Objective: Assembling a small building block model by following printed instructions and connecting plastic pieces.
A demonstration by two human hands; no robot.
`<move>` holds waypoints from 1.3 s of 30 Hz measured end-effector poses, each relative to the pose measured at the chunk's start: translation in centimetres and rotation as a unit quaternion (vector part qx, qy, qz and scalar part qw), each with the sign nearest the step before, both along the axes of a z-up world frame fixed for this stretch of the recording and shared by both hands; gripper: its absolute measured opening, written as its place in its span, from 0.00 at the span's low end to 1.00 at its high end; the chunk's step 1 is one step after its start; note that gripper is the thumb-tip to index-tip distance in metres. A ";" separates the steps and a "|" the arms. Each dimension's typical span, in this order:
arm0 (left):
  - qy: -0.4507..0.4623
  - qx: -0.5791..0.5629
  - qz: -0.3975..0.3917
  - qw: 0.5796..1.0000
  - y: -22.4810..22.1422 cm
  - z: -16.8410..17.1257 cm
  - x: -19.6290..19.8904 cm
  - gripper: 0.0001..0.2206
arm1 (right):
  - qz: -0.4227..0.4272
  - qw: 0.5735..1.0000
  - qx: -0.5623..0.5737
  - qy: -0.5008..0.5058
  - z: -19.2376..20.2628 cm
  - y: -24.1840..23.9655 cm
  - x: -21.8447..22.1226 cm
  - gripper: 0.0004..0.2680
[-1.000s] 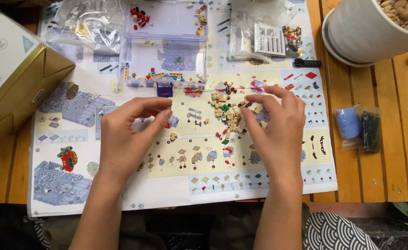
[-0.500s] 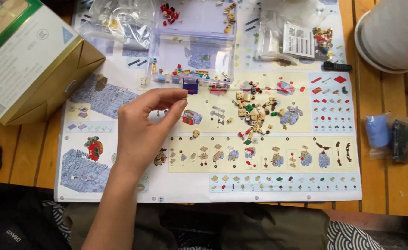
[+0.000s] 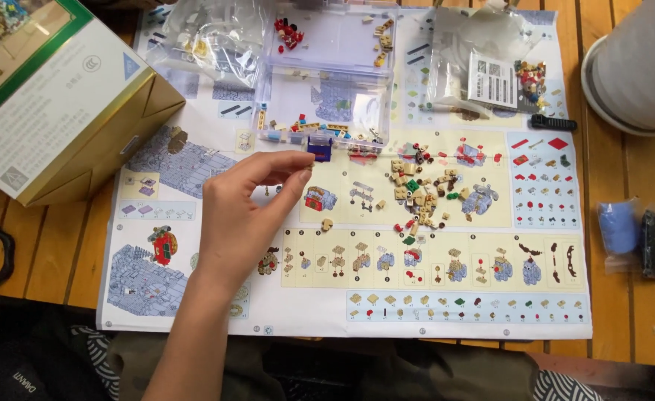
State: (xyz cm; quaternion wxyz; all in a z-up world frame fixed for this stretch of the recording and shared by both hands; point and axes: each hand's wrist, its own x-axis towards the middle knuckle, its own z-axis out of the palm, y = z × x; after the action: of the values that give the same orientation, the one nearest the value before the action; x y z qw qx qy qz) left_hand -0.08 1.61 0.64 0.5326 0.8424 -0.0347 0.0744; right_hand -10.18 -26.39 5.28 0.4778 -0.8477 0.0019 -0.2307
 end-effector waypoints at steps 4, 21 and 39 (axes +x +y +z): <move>-0.005 0.012 -0.008 1.000 0.4 -0.5 0.1 0.07 | -0.019 1.000 -0.014 0.002 -1.9 1.3 3.0 0.04; -0.038 0.138 -0.094 0.985 -0.2 -2.0 0.1 0.07 | 0.056 0.957 -0.214 0.187 -6.3 3.1 8.9 0.13; -0.039 0.170 -0.100 0.980 -0.3 -2.1 0.0 0.07 | 0.027 0.967 -0.197 0.157 -5.2 2.6 8.8 0.12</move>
State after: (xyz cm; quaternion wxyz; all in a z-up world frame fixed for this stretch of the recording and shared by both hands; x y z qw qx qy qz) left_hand -0.11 1.27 -1.44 0.3850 0.9092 -0.1516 0.0471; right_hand -1.39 -23.81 0.09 0.3016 -0.9502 0.0083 -0.0774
